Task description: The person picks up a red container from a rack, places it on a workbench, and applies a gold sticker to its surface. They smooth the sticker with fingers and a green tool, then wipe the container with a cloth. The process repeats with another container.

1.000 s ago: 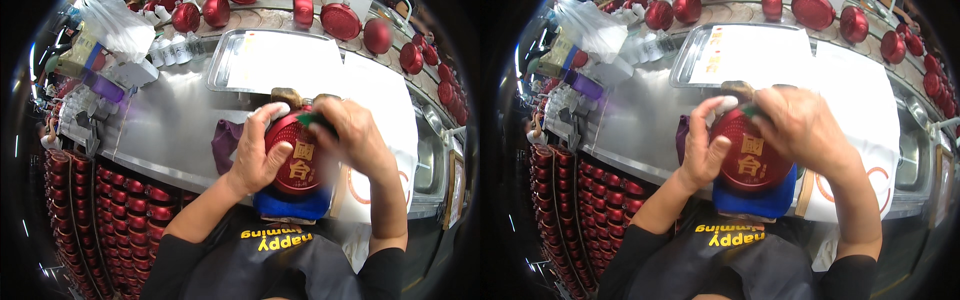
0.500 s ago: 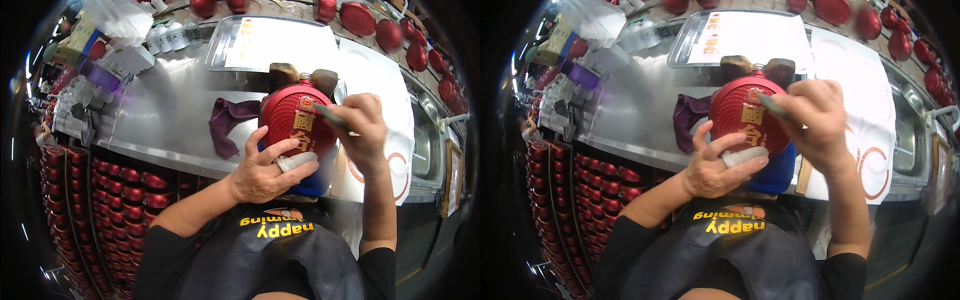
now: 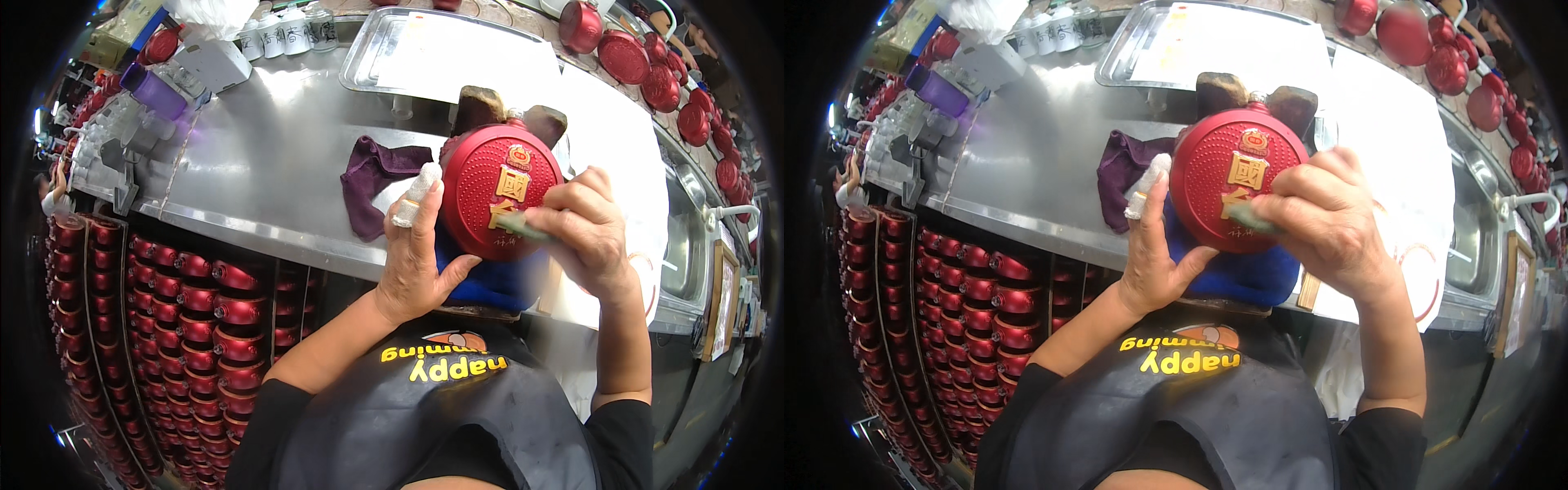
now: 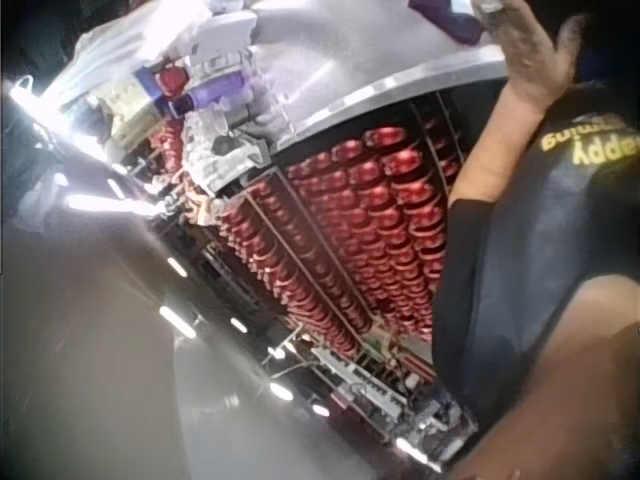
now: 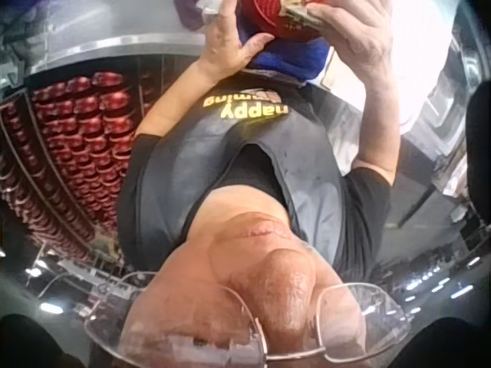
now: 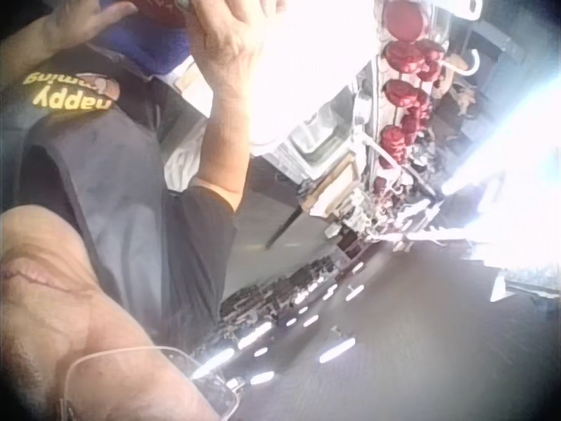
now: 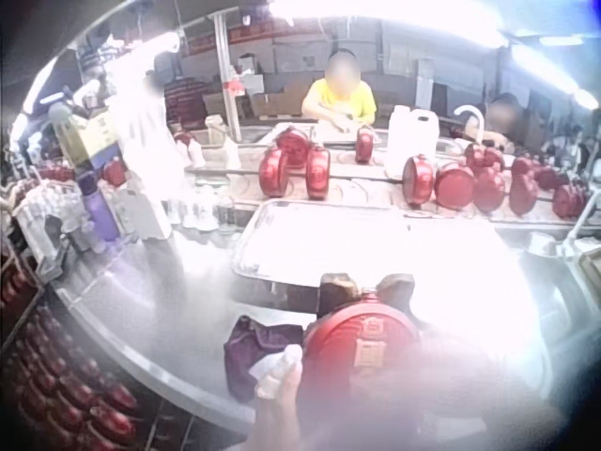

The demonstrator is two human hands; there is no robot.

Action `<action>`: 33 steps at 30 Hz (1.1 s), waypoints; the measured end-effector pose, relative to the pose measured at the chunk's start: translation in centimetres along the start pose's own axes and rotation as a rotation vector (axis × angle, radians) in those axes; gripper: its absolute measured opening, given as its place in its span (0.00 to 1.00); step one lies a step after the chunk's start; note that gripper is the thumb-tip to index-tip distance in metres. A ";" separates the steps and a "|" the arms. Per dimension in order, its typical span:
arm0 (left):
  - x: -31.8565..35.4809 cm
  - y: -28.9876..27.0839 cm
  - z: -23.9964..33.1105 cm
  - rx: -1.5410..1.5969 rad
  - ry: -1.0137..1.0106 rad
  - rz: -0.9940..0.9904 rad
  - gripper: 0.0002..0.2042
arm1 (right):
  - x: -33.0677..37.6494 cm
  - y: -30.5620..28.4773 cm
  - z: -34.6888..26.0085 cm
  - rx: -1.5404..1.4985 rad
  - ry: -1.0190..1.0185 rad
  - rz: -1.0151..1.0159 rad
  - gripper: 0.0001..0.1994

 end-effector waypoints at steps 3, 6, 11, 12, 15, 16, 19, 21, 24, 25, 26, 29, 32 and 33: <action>-0.2 0.1 0.0 0.011 0.005 0.016 0.50 | 1.2 0.3 -1.3 0.120 -0.154 -0.061 0.05; -0.2 0.2 -0.1 0.036 0.008 0.012 0.50 | 1.0 0.6 -2.4 0.034 -0.151 -0.144 0.06; -0.2 -0.1 0.1 0.001 0.012 -0.052 0.49 | 2.9 0.1 -0.2 -0.337 0.036 -0.222 0.10; -0.2 -0.1 0.0 -0.026 -0.002 -0.079 0.50 | 4.2 0.1 0.9 -0.356 0.186 -0.231 0.10; 0.0 0.3 -0.3 0.068 -0.049 -0.088 0.47 | 8.1 -3.7 6.0 -0.067 0.410 -0.005 0.20; 0.2 0.4 -0.4 0.094 -0.060 -0.083 0.46 | 9.1 -4.5 7.9 0.047 0.449 -0.010 0.21; 0.6 0.7 -0.8 0.192 -0.092 -0.068 0.44 | 12.7 -2.8 10.0 0.304 0.491 -0.317 0.26; 0.8 0.8 -1.0 0.224 -0.120 -0.043 0.45 | 14.0 -0.8 10.3 0.225 0.455 -0.398 0.26; 1.1 0.6 -1.1 0.203 -0.140 -0.041 0.44 | 13.8 1.3 10.7 0.322 0.321 -0.364 0.21; 1.1 0.6 -1.1 0.197 -0.146 -0.042 0.44 | 13.6 1.6 11.8 0.383 0.408 -0.397 0.20; 1.1 0.6 -1.1 0.196 -0.149 -0.044 0.44 | 13.0 1.6 12.6 0.446 0.442 -0.384 0.19; 1.0 0.5 -1.1 0.173 -0.179 -0.045 0.44 | 11.2 0.6 14.5 0.613 0.460 -0.258 0.17; 1.0 0.5 -0.9 0.175 -0.176 -0.049 0.44 | 10.2 0.6 15.1 0.546 0.454 -0.270 0.21; 1.0 0.5 -1.0 0.187 -0.183 -0.052 0.44 | 10.0 1.1 15.2 0.497 0.457 -0.316 0.23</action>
Point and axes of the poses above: each hand's wrist, its own x-axis away from the middle knuckle, its own y-axis out of the palm, z = x × y, the point moved 5 cm from there along -x, towards the middle knuckle, and after that the axes turned 6 degrees about x, right-handed, at the moved point
